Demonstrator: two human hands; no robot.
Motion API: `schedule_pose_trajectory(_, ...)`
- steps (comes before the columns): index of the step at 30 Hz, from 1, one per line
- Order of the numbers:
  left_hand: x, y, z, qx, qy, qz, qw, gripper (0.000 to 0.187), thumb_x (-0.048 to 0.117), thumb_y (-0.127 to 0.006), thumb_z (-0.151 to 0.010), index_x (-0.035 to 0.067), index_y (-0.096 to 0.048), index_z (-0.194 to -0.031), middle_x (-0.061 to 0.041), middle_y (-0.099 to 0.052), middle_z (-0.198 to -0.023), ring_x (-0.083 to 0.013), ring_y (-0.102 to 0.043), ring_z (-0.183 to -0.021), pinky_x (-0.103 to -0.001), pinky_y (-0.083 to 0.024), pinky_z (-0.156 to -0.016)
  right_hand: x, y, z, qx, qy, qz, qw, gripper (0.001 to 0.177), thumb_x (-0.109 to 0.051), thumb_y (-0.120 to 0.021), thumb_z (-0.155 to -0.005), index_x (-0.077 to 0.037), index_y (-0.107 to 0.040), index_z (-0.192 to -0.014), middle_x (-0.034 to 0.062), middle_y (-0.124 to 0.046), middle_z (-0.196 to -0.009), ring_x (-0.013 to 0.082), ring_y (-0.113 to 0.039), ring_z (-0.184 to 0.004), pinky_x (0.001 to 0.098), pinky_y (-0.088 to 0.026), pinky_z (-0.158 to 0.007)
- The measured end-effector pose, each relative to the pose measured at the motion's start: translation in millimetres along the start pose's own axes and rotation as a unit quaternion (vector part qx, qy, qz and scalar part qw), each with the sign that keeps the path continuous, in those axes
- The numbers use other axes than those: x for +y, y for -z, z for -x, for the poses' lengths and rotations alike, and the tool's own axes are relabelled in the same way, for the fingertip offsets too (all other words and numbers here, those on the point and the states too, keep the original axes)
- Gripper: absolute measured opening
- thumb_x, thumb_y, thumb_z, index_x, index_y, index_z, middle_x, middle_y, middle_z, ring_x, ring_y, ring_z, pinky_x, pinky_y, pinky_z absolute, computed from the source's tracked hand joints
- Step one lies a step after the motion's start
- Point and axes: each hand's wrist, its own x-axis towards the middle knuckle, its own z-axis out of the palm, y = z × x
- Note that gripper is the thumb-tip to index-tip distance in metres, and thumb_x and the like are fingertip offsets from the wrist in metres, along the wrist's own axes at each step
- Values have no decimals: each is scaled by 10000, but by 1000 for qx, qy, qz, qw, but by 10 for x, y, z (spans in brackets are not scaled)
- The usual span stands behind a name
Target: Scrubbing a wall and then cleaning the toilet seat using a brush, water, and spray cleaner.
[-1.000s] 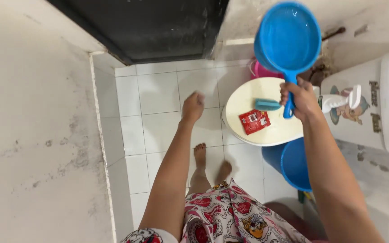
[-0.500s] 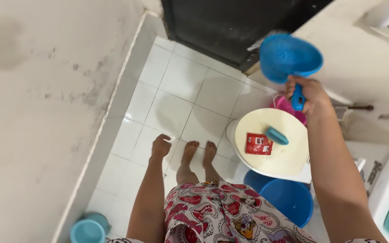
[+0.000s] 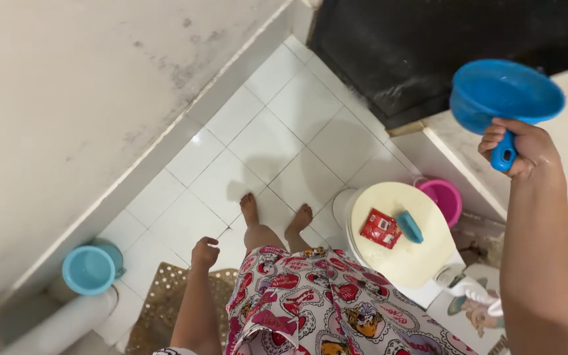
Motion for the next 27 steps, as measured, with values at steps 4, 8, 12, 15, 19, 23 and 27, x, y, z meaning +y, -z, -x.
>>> schedule_pose_trajectory(4,-294,-75,-41,21,6,40,999,302,124,-762,-787,140,-767,-1088,-165,-784,-980,-285,-747,-959,-391,-579,-898,71,-772,-664,59,-76,73,993,87,-67,-557,-1089,-55,-488,-1038,9,-514,-782,91,-501,-695,244,-443,-622)
schedule_pose_trajectory(8,-438,-5,-94,5,28,92,995,351,113,-801,-754,136,-750,-1100,-162,-791,-967,-280,-771,-911,-395,-607,-851,243,-1635,-1205,48,-68,230,970,85,-58,-569,-1055,-61,-494,-1015,7,-528,-757,91,-512,-645,243,-435,-578)
schedule_pose_trajectory(12,-470,295,-311,13,8,99,995,359,105,-820,-727,129,-753,-1079,-160,-802,-944,-266,-768,-903,-383,-601,-842,301,-2474,-1323,24,-29,260,965,98,-55,-584,-1038,-73,-494,-1005,17,-535,-758,96,-513,-637,256,-420,-569)
schedule_pose_trajectory(15,-495,526,-549,34,-10,105,994,337,112,-827,-719,138,-765,-1049,-141,-778,-972,-274,-750,-919,-380,-590,-858,398,-2959,-1382,-55,-24,226,972,127,-83,-601,-1074,-77,-487,-1017,31,-530,-778,113,-505,-656,265,-443,-601)
schedule_pose_trajectory(19,-258,913,-1058,66,-54,217,972,244,111,-747,-784,76,-759,-1025,-127,-715,-738,-219,-644,-585,-357,-528,-555,690,-3769,-1175,-132,-38,283,949,105,-101,-588,-1052,-72,-507,-991,44,-547,-780,127,-518,-650,280,-461,-602)
schedule_pose_trajectory(23,519,1353,-1723,51,-158,413,896,195,168,-654,-928,14,-733,-1017,-48,-674,-695,-130,-592,-531,-314,-459,-467,1285,-4668,-967,-81,2,575,814,98,-112,-622,-949,-21,-656,-961,117,-677,-829,190,-649,-668,349,-560,-587)
schedule_pose_trajectory(27,1573,2076,-1950,60,-211,335,916,239,225,-643,-929,12,-745,-967,-67,-693,-685,-131,-629,-549,-301,-486,-490,1992,-5277,-685,-129,-12,652,747,151,-98,-625,-935,52,-633,-921,157,-680,-796,226,-659,-635,388,-544,-540)
